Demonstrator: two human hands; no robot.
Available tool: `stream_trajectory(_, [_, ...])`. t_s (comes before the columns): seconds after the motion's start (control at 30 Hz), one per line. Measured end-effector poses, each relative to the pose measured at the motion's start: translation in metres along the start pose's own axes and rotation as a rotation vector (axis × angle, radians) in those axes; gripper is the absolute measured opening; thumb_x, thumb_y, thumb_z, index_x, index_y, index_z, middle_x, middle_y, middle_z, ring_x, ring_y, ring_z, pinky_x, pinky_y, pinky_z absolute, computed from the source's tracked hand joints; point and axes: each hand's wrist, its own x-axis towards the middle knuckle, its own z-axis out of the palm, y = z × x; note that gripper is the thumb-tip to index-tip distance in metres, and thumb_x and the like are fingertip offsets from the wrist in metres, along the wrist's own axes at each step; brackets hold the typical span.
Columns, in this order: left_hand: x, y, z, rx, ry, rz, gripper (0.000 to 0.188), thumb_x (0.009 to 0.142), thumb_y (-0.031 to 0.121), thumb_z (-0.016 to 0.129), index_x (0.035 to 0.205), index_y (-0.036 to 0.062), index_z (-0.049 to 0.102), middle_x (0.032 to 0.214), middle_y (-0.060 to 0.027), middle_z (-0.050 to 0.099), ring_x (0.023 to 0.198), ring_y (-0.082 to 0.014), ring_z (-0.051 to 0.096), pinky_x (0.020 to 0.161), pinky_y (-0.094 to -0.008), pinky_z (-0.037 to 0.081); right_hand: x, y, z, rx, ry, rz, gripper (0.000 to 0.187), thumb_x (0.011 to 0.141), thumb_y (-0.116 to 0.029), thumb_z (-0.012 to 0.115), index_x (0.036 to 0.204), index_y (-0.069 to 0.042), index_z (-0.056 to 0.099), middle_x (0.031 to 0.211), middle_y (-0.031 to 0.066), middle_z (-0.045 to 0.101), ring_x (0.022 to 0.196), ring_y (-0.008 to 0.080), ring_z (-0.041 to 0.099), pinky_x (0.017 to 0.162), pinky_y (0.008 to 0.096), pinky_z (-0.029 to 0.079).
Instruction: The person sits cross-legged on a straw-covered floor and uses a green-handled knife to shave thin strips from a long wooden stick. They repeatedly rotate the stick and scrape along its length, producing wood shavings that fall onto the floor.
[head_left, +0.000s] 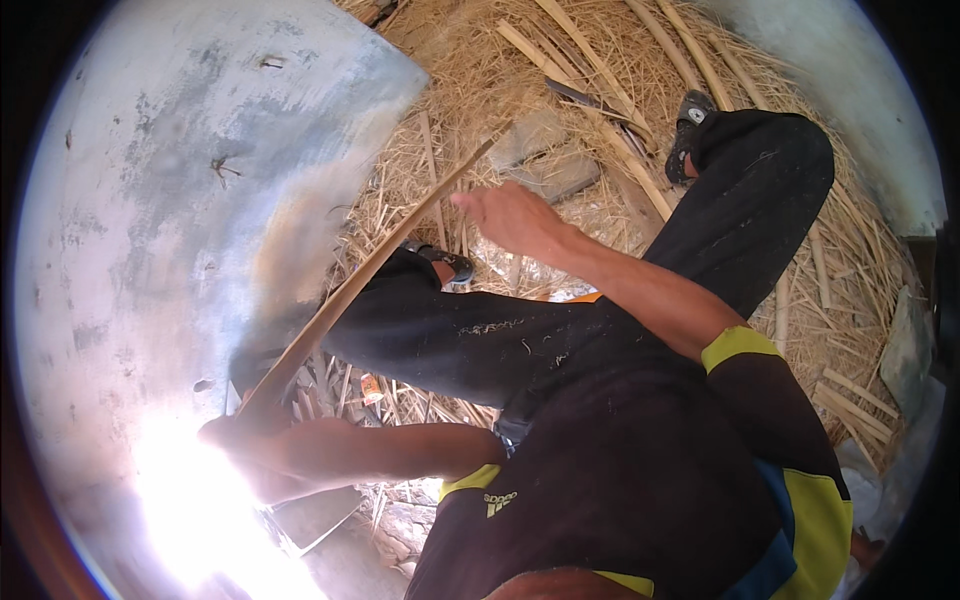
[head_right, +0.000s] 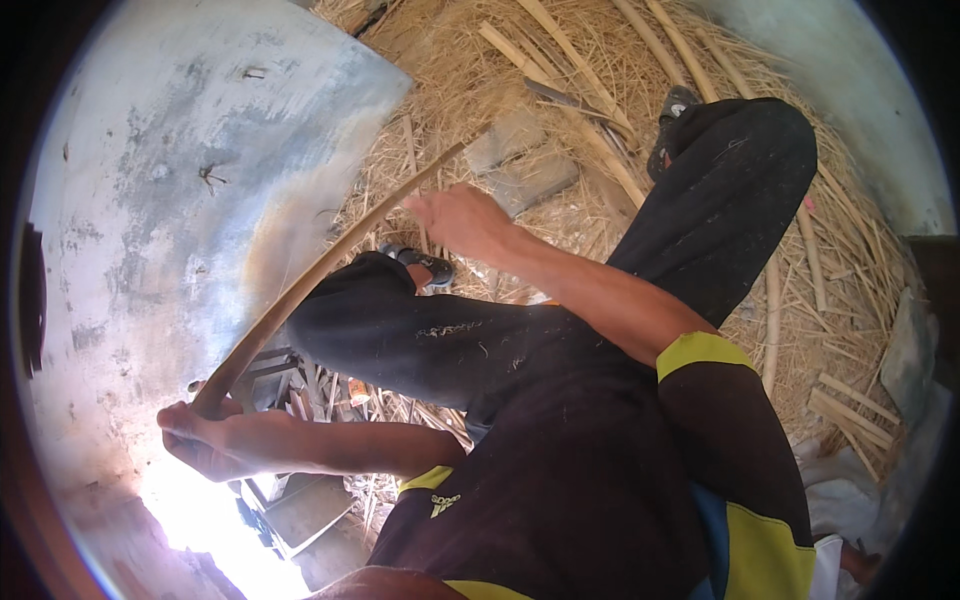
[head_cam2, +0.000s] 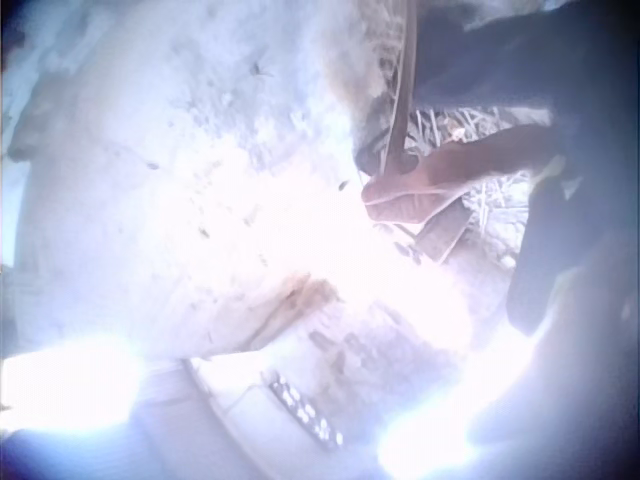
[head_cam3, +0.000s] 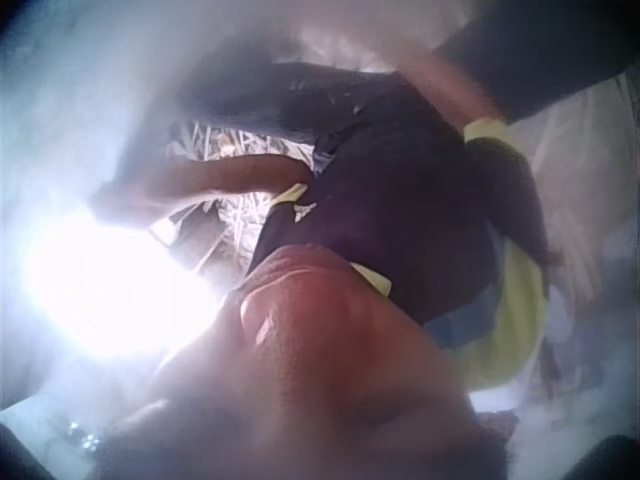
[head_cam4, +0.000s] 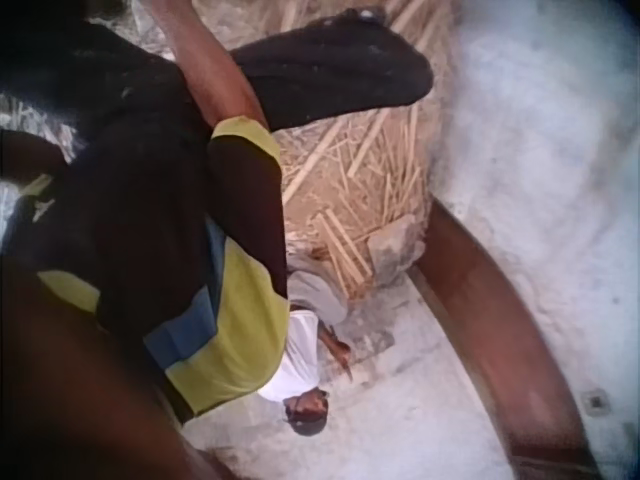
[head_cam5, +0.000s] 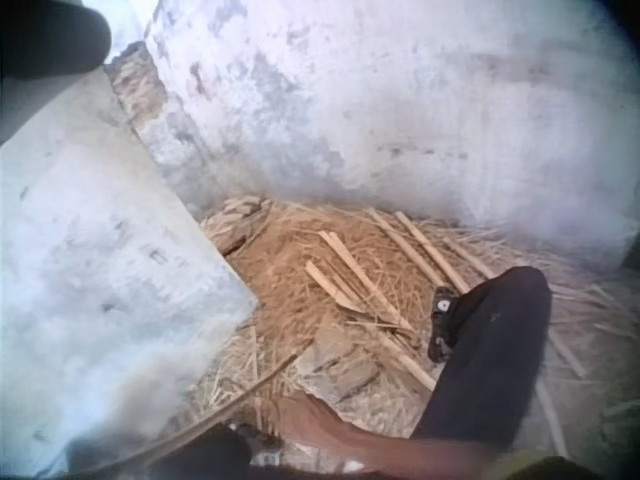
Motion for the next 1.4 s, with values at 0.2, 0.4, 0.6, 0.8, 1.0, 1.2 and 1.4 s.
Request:
stream_trajectory(0.2, [-0.007, 0.009, 0.009, 0.040, 0.038, 0.002, 0.037, 0.093, 0.039, 0.058, 0.086, 0.0031, 0.058, 0.064, -0.0006, 0.045, 0.054, -0.0073, 0.040, 0.046, -0.0211, 0.031, 0.017, 0.045, 0.010, -0.111, -0.017, 0.122, 0.061, 0.102, -0.037, 0.029, 0.071, 0.005, 0.062, 0.068, 0.0251, 0.061, 0.071, 0.0388, 0.064, 0.073, 0.0504, 0.050])
stream_trajectory(0.4, [-0.019, 0.022, 0.011, 0.105, 0.121, 0.014, 0.036, 0.093, 0.039, 0.058, 0.085, 0.0035, 0.058, 0.065, -0.0009, 0.043, 0.055, -0.0077, 0.040, 0.047, -0.0212, 0.031, 0.019, 0.033, 0.014, -0.063, 0.005, 0.053, 0.060, 0.101, -0.041, 0.030, 0.077, 0.002, 0.065, 0.071, 0.0237, 0.063, 0.066, 0.0411, 0.063, 0.072, 0.0495, 0.051])
stream_trajectory(0.6, [0.005, -0.004, -0.013, 0.080, 0.029, -0.058, 0.037, 0.093, 0.038, 0.058, 0.086, 0.0011, 0.058, 0.067, -0.0023, 0.045, 0.057, -0.0079, 0.042, 0.047, -0.0219, 0.032, 0.035, 0.007, 0.030, -0.156, 0.084, -0.001, 0.038, 0.099, -0.031, 0.039, 0.089, -0.006, 0.067, 0.078, 0.0185, 0.067, 0.075, 0.0344, 0.067, 0.069, 0.0464, 0.054])
stream_trajectory(0.8, [-0.003, -0.007, 0.007, 0.137, -0.116, -0.009, 0.038, 0.095, 0.037, 0.055, 0.086, 0.0006, 0.059, 0.063, 0.0004, 0.046, 0.054, -0.0051, 0.037, 0.048, -0.0193, 0.028, 0.046, 0.197, 0.018, -0.525, -0.123, 0.514, 0.040, 0.097, -0.029, 0.038, 0.116, -0.002, 0.061, 0.107, 0.0179, 0.065, 0.103, 0.0345, 0.061, 0.084, 0.0432, 0.051])
stream_trajectory(1.0, [-0.032, -0.022, 0.012, -0.076, -0.299, -0.107, 0.028, 0.096, 0.025, 0.056, 0.083, -0.0003, 0.056, 0.068, -0.0040, 0.052, 0.056, -0.0068, 0.047, 0.051, -0.0174, 0.036, 0.040, 0.130, -0.022, -0.265, -0.057, 0.405, 0.055, 0.099, -0.042, 0.033, 0.106, 0.002, 0.064, 0.106, 0.0239, 0.063, 0.107, 0.0389, 0.058, 0.092, 0.0446, 0.045])
stream_trajectory(1.2, [-0.038, -0.023, -0.007, -0.159, -0.383, -0.009, 0.033, 0.094, 0.030, 0.059, 0.086, -0.0006, 0.050, 0.069, -0.0084, 0.059, 0.056, -0.0097, 0.050, 0.049, -0.0229, 0.038, -0.017, 0.016, -0.044, 0.218, -0.097, 0.116, 0.050, 0.099, -0.042, 0.037, 0.094, 0.002, 0.060, 0.079, 0.0151, 0.059, 0.075, 0.0280, 0.055, 0.072, 0.0386, 0.043])
stream_trajectory(1.4, [-0.026, -0.005, -0.033, -0.541, -0.410, 0.289, 0.026, 0.097, 0.033, 0.050, 0.089, 0.0096, 0.042, 0.074, -0.0066, 0.053, 0.060, -0.0107, 0.047, 0.053, -0.0226, 0.036, -0.075, -0.025, -0.048, 0.467, -0.049, -0.078, 0.041, 0.099, -0.037, 0.042, 0.086, -0.002, 0.058, 0.063, 0.0023, 0.046, 0.059, 0.0111, 0.043, 0.057, 0.0282, 0.037])
